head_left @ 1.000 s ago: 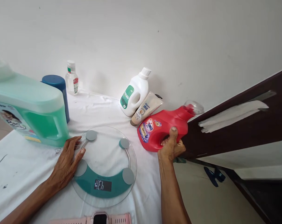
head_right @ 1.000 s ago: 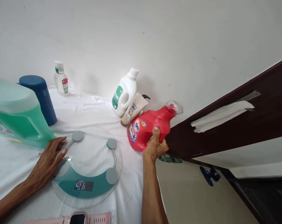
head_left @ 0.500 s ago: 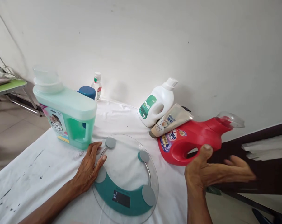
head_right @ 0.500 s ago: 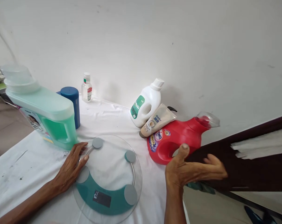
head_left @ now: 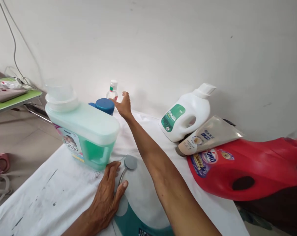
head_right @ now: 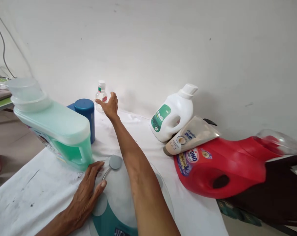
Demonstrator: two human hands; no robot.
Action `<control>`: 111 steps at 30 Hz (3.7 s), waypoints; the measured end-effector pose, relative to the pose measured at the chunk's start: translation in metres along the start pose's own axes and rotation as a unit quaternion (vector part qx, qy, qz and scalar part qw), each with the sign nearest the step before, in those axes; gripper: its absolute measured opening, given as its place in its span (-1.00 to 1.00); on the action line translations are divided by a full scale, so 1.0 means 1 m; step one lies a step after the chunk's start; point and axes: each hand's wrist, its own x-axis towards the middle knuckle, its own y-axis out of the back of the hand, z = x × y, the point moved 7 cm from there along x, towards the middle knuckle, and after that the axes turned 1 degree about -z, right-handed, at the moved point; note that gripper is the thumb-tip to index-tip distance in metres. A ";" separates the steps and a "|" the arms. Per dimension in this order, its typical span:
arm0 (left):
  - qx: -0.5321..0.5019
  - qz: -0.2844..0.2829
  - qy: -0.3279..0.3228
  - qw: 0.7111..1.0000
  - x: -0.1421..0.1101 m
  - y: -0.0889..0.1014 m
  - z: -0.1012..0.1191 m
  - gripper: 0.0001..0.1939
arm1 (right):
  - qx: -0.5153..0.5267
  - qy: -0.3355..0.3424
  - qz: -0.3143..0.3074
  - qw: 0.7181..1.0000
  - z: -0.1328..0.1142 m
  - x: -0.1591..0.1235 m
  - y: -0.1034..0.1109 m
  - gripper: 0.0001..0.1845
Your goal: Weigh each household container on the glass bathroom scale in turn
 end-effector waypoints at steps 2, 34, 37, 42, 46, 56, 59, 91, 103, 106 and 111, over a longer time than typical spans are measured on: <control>-0.001 -0.003 0.004 1.000 0.000 0.000 -0.001 -0.49 | -0.014 -0.028 -0.003 0.999 0.008 0.018 -0.021 0.03; -0.003 0.025 -0.067 0.997 0.002 0.007 0.012 -0.57 | 0.008 -0.138 0.049 0.989 0.012 -0.114 0.117 -0.35; 0.009 0.021 -0.080 0.997 0.002 0.006 0.010 -0.54 | 0.033 -0.126 0.044 0.990 -0.004 -0.172 0.169 -0.34; 0.035 0.030 -0.090 0.995 0.004 0.008 0.007 -0.50 | 0.029 -0.080 0.020 0.996 -0.037 -0.254 0.216 -0.43; 0.046 0.027 -0.089 0.995 0.005 0.010 0.007 -0.47 | -0.030 -0.080 0.019 0.996 -0.044 -0.291 0.219 -0.43; 0.062 0.023 -0.091 0.994 0.006 0.011 0.010 -0.38 | 0.040 -0.073 0.055 0.995 -0.014 -0.334 0.225 -0.16; 0.069 0.021 -0.093 0.993 0.006 0.010 0.011 -0.38 | 0.038 -0.120 0.191 0.974 0.021 -0.361 0.256 -0.33; 0.107 0.000 -0.088 0.990 0.006 0.011 0.017 -0.28 | -0.004 -0.205 0.274 0.940 0.102 -0.391 0.297 -0.55; 0.092 0.006 -0.082 0.992 0.006 0.011 0.015 -0.35 | 0.031 -0.075 0.088 0.993 -0.012 -0.356 0.247 -0.20; 0.079 0.017 -0.080 0.994 0.005 0.012 0.015 -0.36 | -0.002 -0.078 0.036 0.996 -0.029 -0.336 0.221 -0.04; 0.059 0.020 -0.072 0.995 0.005 0.011 0.012 -0.39 | -0.039 -0.124 0.059 0.990 -0.029 -0.315 0.206 -0.30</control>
